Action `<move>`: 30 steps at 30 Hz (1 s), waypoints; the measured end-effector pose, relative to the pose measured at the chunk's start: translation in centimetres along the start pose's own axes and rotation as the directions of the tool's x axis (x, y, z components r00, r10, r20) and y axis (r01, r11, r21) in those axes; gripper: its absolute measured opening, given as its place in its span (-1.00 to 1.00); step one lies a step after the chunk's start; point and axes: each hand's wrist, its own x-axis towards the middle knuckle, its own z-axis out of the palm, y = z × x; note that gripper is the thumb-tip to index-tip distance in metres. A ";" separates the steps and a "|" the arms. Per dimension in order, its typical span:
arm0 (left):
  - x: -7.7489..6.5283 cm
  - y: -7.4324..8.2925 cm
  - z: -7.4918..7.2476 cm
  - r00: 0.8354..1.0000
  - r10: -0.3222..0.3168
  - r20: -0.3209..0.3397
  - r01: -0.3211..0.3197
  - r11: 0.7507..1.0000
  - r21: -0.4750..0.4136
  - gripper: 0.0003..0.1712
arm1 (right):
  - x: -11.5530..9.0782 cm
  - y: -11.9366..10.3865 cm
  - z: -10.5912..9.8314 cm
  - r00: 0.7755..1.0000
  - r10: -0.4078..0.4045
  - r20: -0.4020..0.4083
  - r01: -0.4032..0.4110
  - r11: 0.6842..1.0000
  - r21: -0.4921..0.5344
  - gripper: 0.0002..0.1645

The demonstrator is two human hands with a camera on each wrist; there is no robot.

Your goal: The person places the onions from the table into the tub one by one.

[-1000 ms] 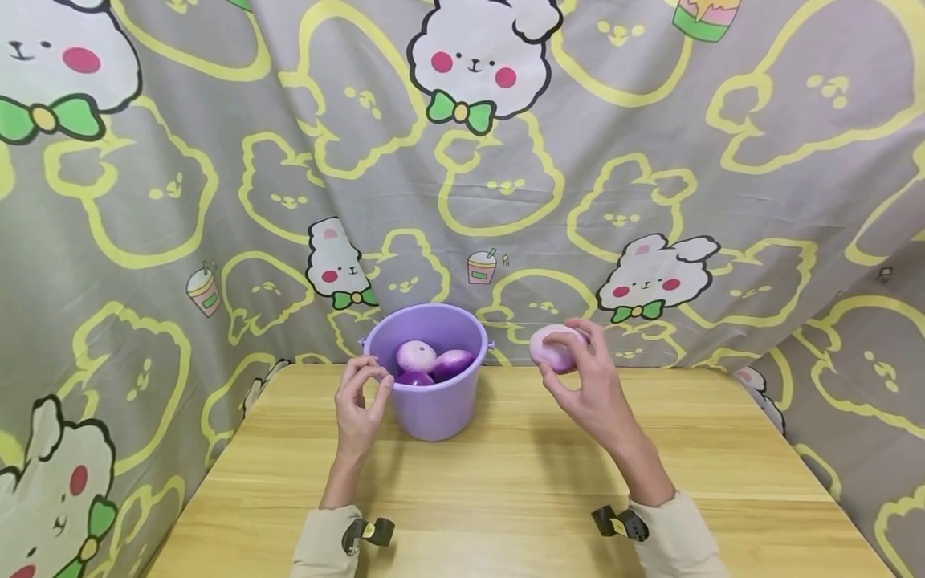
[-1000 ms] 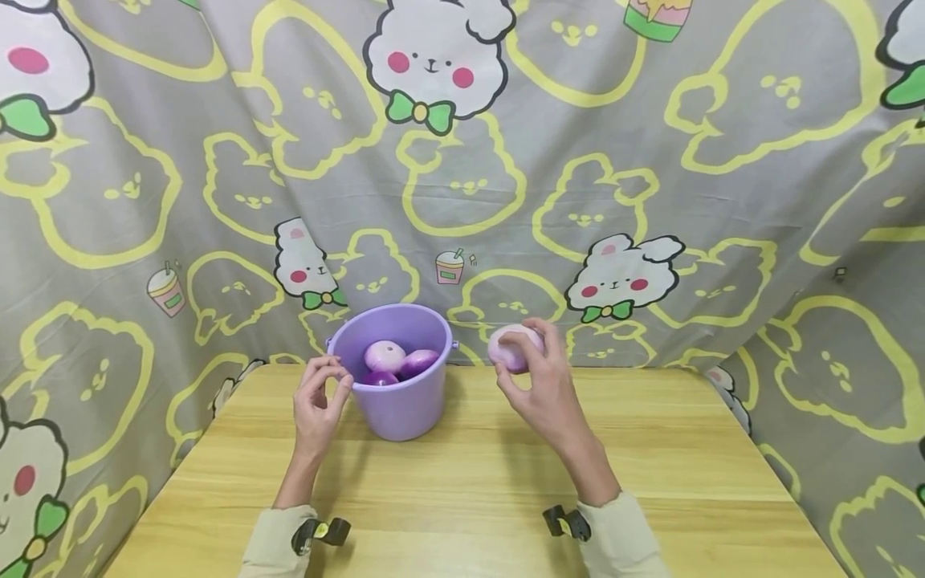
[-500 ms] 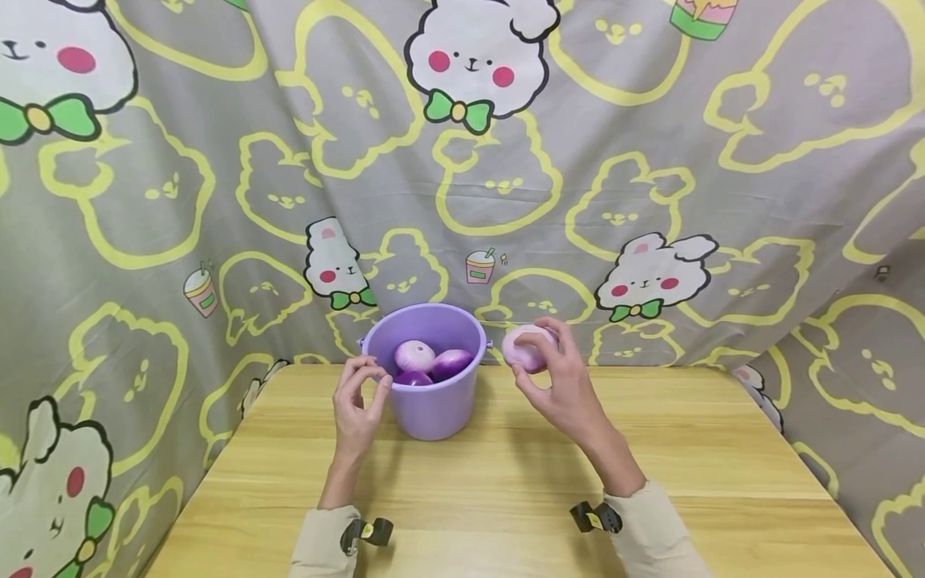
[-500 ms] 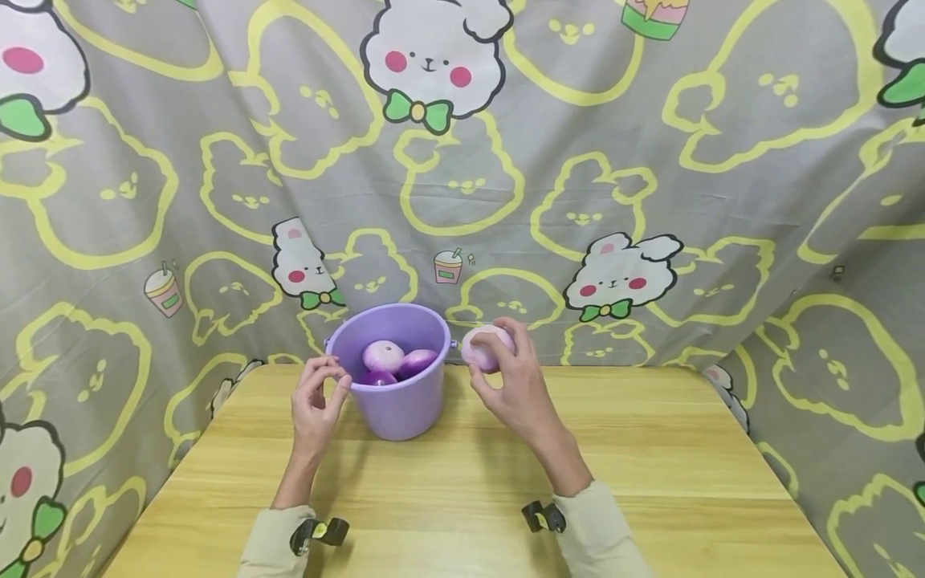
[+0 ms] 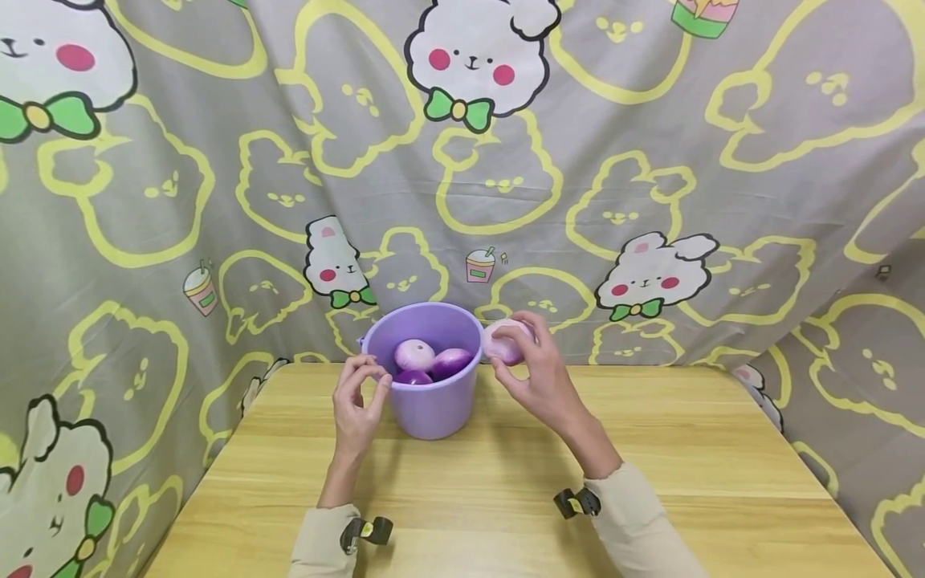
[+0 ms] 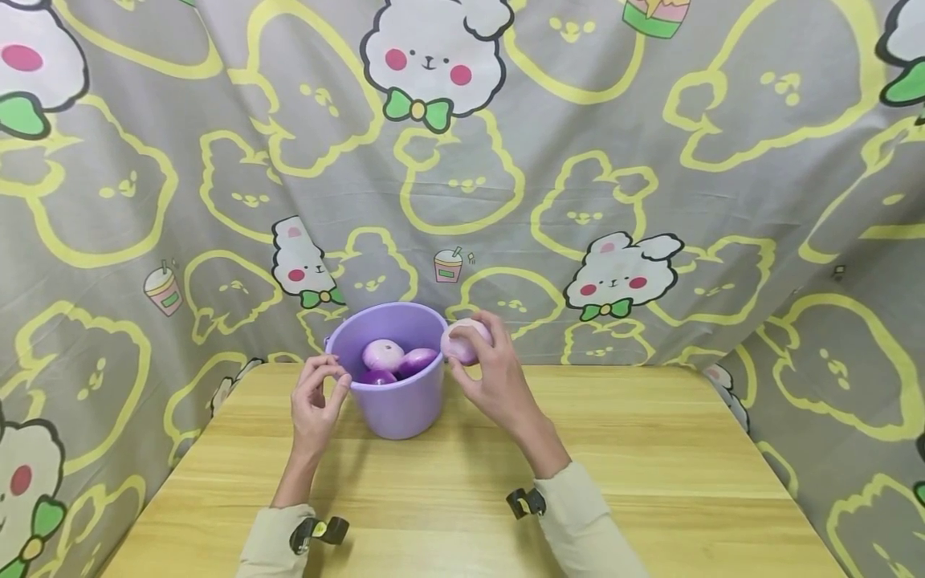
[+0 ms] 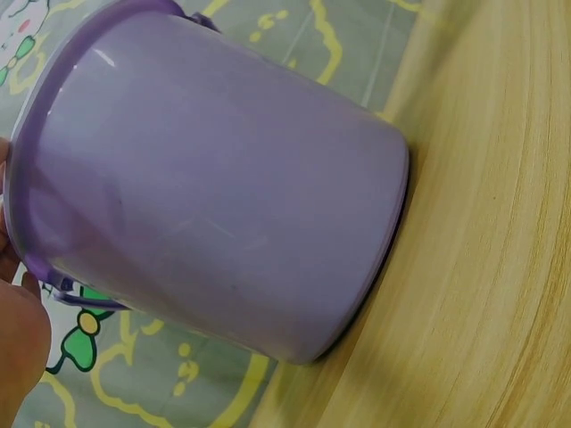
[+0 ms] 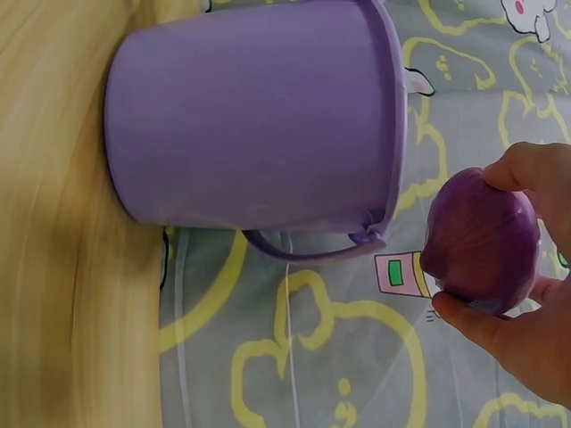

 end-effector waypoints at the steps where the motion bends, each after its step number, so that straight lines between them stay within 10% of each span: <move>1: 0.0 0.0 0.0 1.000 -0.001 0.001 0.001 1.000 0.000 -0.89 | 0.1 0.0 0.1 1.000 0.003 0.005 -0.003 1.000 0.001 -0.61; 30: 0.0 0.1 0.3 1.000 0.028 -0.003 -0.028 0.999 -0.020 -0.89 | 2.5 -0.8 4.3 0.997 -0.014 0.075 0.008 0.997 0.081 -0.57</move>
